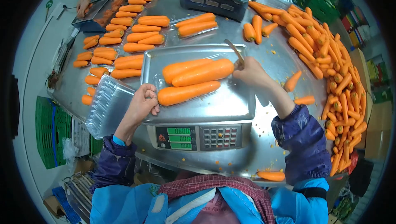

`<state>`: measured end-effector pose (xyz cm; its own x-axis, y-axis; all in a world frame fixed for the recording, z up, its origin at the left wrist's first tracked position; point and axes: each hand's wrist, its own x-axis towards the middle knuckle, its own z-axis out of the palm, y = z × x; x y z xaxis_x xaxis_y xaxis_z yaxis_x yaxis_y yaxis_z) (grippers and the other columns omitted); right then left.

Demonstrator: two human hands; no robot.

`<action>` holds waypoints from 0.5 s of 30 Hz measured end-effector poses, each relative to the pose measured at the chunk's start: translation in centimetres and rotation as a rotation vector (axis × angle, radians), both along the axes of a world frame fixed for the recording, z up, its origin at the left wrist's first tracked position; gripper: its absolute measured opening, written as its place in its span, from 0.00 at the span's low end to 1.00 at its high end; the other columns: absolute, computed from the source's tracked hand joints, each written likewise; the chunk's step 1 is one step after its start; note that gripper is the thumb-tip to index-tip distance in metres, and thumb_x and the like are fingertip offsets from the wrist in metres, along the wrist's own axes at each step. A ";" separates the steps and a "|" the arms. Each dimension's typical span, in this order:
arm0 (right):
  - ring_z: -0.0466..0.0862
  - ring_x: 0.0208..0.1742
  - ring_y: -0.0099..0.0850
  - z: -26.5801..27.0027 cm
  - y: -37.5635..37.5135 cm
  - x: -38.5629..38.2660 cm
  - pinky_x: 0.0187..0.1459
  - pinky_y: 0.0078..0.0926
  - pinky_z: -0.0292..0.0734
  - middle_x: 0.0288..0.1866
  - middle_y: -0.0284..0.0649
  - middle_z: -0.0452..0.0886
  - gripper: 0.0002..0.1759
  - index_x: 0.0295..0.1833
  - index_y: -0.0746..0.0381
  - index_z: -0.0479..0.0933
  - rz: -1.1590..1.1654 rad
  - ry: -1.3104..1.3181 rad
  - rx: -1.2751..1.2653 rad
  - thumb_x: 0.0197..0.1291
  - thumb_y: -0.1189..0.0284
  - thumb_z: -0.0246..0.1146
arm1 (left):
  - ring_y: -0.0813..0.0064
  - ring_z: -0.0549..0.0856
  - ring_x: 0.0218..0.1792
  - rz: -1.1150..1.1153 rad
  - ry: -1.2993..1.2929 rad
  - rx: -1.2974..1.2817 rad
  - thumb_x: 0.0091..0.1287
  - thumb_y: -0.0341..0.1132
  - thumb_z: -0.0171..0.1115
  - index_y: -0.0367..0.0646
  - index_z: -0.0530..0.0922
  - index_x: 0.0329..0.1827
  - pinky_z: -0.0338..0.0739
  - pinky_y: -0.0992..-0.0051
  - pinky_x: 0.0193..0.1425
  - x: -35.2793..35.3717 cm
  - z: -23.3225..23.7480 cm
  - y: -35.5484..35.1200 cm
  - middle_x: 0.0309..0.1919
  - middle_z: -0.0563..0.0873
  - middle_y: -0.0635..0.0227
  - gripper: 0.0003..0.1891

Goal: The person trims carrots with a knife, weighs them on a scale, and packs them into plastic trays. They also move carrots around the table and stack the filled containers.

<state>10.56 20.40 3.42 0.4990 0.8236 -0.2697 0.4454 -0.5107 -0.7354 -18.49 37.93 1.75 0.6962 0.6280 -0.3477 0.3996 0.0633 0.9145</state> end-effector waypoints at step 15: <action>0.77 0.22 0.26 -2.0 25.5 0.3 0.23 0.24 0.72 0.22 0.38 0.77 0.13 0.30 0.69 0.80 0.147 -0.056 0.014 0.46 0.68 0.67 | 0.87 0.71 0.18 0.164 0.070 0.268 0.62 0.23 0.52 0.36 0.74 0.50 0.64 0.85 0.19 1.8 -2.3 26.6 0.22 0.72 0.77 0.13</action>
<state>10.85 45.86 1.44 0.3870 0.8923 -0.2324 0.5553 -0.4268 -0.7138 -16.70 64.52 -0.52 0.5581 0.8058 -0.1980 0.4667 -0.1075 0.8779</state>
